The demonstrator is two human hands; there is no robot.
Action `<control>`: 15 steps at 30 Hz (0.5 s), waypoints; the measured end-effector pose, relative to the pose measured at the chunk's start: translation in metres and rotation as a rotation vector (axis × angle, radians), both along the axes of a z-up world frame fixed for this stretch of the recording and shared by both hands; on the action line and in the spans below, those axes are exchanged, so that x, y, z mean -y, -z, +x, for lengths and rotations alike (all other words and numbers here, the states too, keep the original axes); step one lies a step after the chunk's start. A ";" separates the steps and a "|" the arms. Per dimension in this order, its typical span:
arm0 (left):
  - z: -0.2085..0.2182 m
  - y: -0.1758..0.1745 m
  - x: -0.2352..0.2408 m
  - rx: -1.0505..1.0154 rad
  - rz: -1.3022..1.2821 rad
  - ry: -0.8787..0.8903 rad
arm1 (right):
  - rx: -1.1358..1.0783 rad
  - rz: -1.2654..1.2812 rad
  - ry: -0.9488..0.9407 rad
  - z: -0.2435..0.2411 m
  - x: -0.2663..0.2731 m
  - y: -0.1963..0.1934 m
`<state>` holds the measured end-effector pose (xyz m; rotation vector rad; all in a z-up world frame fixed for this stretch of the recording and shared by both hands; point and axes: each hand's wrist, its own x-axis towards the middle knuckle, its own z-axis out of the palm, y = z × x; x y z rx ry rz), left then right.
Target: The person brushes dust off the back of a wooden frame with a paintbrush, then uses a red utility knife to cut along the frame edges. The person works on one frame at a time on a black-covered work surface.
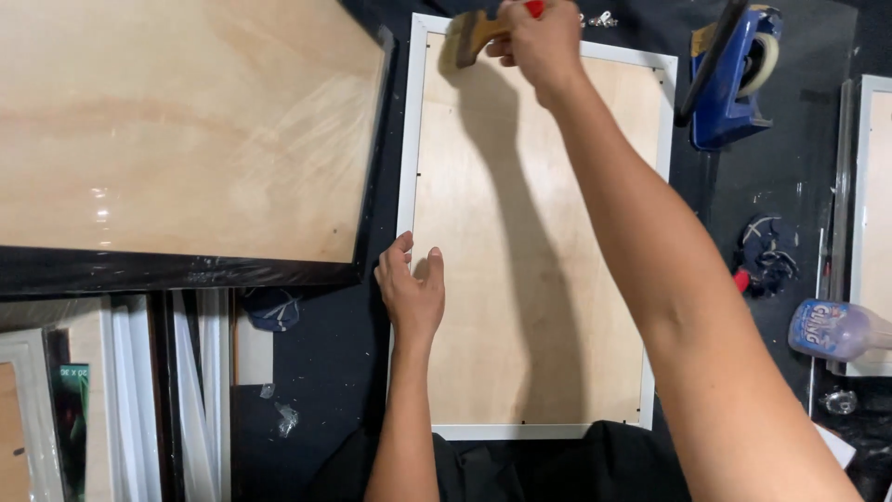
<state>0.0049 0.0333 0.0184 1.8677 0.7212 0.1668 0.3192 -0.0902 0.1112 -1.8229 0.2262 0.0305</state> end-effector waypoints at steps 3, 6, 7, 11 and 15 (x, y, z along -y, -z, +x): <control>-0.002 -0.004 -0.002 0.009 0.100 0.110 | -0.139 -0.021 -0.022 -0.009 -0.003 -0.012; -0.004 -0.008 -0.002 0.009 0.095 0.155 | -0.193 -0.119 0.054 -0.004 0.037 -0.009; -0.004 -0.010 -0.002 -0.003 0.094 0.154 | -0.178 -0.151 0.090 -0.001 0.058 -0.005; -0.004 -0.007 0.002 -0.021 0.137 0.166 | -0.059 -0.338 0.116 0.003 0.152 0.008; -0.005 -0.005 0.004 -0.065 0.152 0.213 | 0.190 -0.805 0.088 0.012 0.231 0.031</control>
